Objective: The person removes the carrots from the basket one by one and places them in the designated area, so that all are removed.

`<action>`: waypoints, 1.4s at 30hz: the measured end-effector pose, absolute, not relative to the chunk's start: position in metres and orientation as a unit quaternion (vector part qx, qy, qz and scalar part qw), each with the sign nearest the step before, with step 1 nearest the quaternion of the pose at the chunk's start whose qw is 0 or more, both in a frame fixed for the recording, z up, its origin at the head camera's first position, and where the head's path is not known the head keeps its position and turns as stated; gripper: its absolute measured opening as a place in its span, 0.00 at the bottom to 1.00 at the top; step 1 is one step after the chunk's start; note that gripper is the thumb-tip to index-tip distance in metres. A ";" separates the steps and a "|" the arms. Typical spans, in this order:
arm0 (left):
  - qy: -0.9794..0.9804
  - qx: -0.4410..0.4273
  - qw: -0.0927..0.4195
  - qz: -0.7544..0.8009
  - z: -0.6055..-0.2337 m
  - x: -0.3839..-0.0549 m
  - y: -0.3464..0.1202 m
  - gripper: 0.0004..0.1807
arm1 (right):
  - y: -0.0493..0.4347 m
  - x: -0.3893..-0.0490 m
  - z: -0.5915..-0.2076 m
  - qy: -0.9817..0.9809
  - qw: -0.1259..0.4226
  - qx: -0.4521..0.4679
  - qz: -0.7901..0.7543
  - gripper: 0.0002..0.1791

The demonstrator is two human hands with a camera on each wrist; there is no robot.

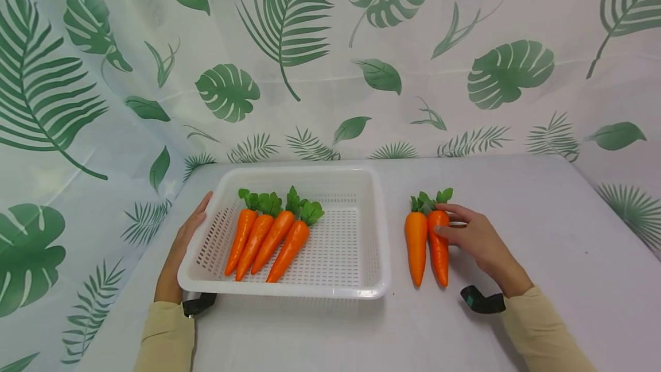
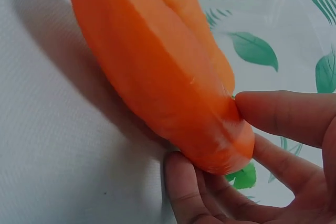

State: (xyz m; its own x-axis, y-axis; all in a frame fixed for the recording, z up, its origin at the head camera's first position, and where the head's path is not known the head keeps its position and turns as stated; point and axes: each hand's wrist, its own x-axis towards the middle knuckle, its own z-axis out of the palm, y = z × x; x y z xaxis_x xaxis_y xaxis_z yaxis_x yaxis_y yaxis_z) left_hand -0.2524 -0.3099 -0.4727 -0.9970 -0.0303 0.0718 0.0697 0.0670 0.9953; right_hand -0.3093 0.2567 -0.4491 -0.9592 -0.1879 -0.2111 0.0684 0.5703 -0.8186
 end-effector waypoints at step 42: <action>-0.729 -0.019 0.029 -0.684 -0.471 -0.252 -0.311 0.33 | 0.248 -0.309 -0.456 0.893 0.105 -0.050 -0.435 0.37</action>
